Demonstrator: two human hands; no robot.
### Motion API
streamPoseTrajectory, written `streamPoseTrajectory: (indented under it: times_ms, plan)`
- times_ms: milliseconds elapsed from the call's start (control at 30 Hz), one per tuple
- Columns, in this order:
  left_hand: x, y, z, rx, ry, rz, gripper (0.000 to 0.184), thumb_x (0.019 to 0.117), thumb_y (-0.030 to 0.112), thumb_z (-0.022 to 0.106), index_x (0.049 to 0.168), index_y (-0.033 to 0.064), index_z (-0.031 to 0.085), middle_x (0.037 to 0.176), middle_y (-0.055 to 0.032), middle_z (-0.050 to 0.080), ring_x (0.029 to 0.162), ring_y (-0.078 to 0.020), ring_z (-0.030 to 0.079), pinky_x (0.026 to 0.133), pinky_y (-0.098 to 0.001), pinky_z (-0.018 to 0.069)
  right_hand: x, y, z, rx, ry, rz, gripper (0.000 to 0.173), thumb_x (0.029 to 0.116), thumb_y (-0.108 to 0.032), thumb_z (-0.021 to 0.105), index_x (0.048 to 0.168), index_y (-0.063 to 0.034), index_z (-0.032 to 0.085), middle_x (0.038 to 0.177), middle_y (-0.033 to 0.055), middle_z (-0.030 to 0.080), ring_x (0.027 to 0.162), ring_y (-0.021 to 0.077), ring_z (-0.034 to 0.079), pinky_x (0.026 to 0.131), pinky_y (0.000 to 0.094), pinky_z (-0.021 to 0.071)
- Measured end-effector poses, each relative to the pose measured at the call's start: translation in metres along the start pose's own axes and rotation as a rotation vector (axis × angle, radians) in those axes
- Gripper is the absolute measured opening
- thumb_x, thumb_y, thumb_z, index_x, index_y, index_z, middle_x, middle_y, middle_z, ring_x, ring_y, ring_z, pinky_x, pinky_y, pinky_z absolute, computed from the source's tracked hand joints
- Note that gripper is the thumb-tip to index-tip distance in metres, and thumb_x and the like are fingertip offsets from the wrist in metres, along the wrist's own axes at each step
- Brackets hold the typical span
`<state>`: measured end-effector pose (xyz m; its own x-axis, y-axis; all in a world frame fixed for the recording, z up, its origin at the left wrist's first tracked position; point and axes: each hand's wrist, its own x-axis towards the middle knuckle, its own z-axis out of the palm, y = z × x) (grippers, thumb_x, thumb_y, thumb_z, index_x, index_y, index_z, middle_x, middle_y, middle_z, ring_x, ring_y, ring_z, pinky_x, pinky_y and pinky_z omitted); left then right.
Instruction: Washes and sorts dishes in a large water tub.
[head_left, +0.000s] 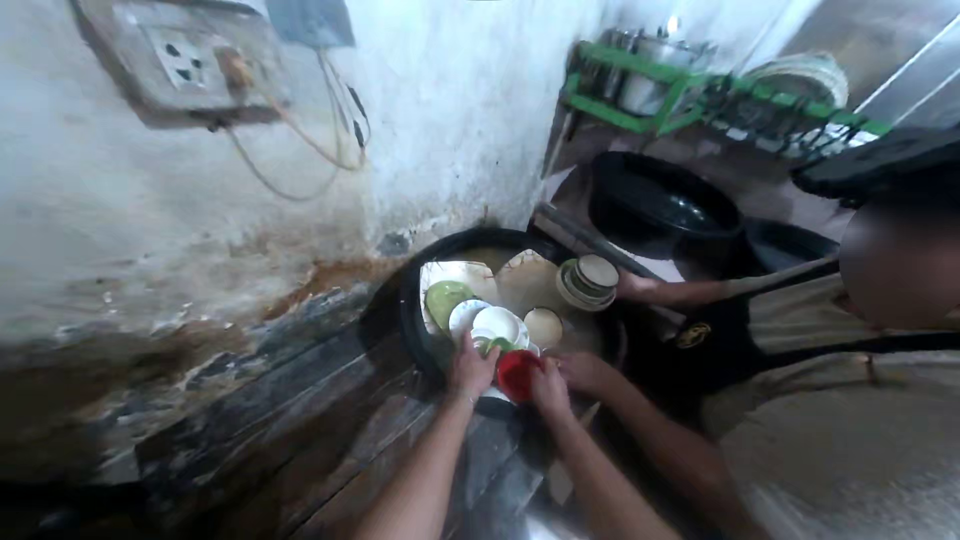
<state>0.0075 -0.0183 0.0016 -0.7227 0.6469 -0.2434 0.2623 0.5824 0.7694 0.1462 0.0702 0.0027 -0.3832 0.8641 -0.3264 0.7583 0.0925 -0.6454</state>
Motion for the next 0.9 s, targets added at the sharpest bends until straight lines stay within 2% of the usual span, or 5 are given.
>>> streamPoseTrajectory:
  times_ms: [233,433,533,633,900]
  plan:
    - [-0.002,-0.012,0.005,-0.046,0.095,0.153,0.097,0.0892,0.057,0.074,0.161,0.0086,0.030,0.162,-0.0225,0.033,0.143,-0.0399,0.045,0.112,-0.0594,0.0442,-0.010,0.007,0.006,0.001,0.065,-0.128,0.059,0.1035,-0.049,0.055,0.147,-0.0094,0.051,0.133,0.0213,0.064,0.122,0.0380,0.064,0.103,0.0609,0.0503]
    - [-0.016,-0.014,0.009,0.182,0.036,0.213,0.071,0.1006,0.045,0.063,0.158,0.0126,0.038,0.165,-0.0185,0.030,0.136,-0.0395,0.053,0.105,-0.0573,0.0501,-0.032,0.019,0.035,-0.228,0.199,-0.306,0.076,0.1024,-0.050,0.054,0.164,-0.0160,0.026,0.168,0.0245,0.021,0.146,0.0447,0.039,0.111,0.0650,0.0402]
    - [-0.018,-0.015,0.015,0.264,0.060,0.228,0.061,0.1040,0.047,0.055,0.155,0.0155,0.044,0.164,-0.0150,0.034,0.130,-0.0385,0.058,0.099,-0.0583,0.0530,-0.033,0.030,0.050,-0.312,0.333,-0.426,0.073,0.1018,-0.055,0.051,0.163,-0.0203,0.031,0.169,0.0236,0.017,0.154,0.0439,0.023,0.117,0.0677,0.0303]
    - [-0.019,-0.018,0.019,0.282,0.114,0.248,0.058,0.1057,0.048,0.051,0.152,0.0140,0.047,0.161,-0.0144,0.041,0.124,-0.0382,0.062,0.094,-0.0592,0.0543,-0.031,0.034,0.055,-0.366,0.440,-0.520,0.072,0.1027,-0.057,0.046,0.160,-0.0145,0.039,0.166,0.0268,0.025,0.154,0.0433,0.025,0.119,0.0659,0.0276]
    - [-0.023,-0.019,0.018,0.299,0.118,0.278,0.056,0.1086,0.048,0.044,0.153,0.0131,0.046,0.159,-0.0173,0.042,0.120,-0.0410,0.064,0.092,-0.0632,0.0528,-0.035,0.025,0.051,-0.366,0.382,-0.474,0.089,0.1028,-0.064,0.040,0.161,0.0027,0.026,0.170,0.0238,0.015,0.159,0.0366,0.014,0.127,0.0603,0.0129]
